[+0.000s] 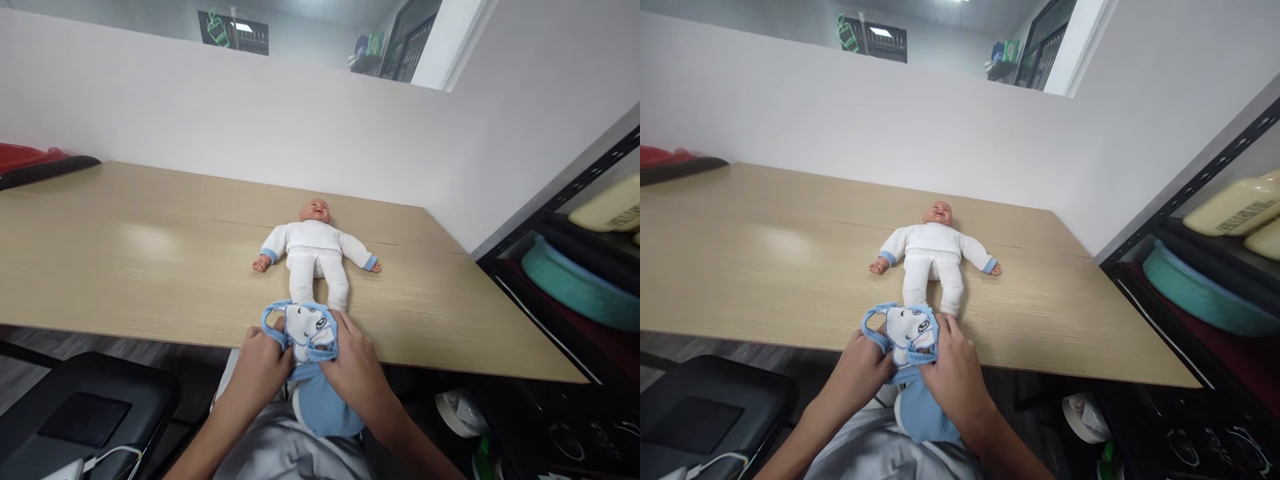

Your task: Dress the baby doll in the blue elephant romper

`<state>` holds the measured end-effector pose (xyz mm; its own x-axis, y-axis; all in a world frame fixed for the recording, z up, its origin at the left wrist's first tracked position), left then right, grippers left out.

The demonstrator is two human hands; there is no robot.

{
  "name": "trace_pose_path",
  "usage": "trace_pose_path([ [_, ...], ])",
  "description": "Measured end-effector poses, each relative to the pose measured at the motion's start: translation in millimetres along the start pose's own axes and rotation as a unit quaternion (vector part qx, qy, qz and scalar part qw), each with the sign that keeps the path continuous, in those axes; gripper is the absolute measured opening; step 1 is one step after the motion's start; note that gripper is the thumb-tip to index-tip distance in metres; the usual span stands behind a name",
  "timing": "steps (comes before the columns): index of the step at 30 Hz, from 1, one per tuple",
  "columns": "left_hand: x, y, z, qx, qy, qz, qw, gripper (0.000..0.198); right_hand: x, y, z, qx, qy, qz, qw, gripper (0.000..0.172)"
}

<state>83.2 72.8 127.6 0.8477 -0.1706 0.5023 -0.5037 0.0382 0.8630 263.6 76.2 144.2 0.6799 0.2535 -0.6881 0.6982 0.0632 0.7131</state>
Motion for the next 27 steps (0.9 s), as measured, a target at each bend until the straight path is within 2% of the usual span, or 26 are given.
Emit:
trace_pose_path([
  [3, -2, -9.2, -5, -0.036, 0.011, -0.073, 0.997, 0.040, 10, -12, 6, -0.017, -0.015, 0.043, 0.999, 0.073],
  [7, -11, -19.3, -9, -0.023, 0.002, -0.074, 0.997, 0.047, 24, -21, 8, -0.042, -0.016, 0.033, 0.998, 0.081],
  [10, -25, -23.5, -12, 0.026, -0.027, 0.022, 0.999, 0.045, 32, -20, 3, -0.034, -0.015, -0.043, 0.998, 0.078],
  [13, -34, -20.8, -15, 0.057, -0.055, 0.144, 0.986, 0.044, 38, -18, -4, -0.020, -0.010, -0.132, 0.991, 0.071],
  [16, -36, -11.1, -20, 0.031, -0.072, 0.233, 0.969, 0.047, 38, -17, -9, 0.005, 0.017, -0.192, 0.981, 0.066],
  [20, -36, 4.3, -29, -0.008, -0.097, 0.285, 0.954, 0.040, 32, -13, -13, 0.060, 0.055, -0.192, 0.978, 0.054],
  [24, -40, 13.9, -41, -0.018, -0.112, 0.299, 0.948, 0.046, 23, -4, -23, 0.042, 0.052, -0.223, 0.973, 0.062],
  [25, -40, 15.9, -45, -0.028, -0.115, 0.298, 0.947, 0.045, 20, 0, -27, 0.031, 0.070, -0.227, 0.971, 0.060],
  [27, -40, 20.6, -52, -0.053, -0.114, 0.289, 0.949, 0.039, 17, 6, -37, 0.005, 0.112, -0.221, 0.969, 0.045],
])
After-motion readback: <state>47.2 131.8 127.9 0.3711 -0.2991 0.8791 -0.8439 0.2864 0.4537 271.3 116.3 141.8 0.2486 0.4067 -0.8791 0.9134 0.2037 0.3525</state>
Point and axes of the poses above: each hand's wrist, its own z-axis away from the middle knuckle, its own y-axis out of the back of the hand, x = y × z, the point moved 2 cm from there along -z, towards the middle knuckle, and after that the axes turned 9 degrees about -z, right-handed, at the moved point
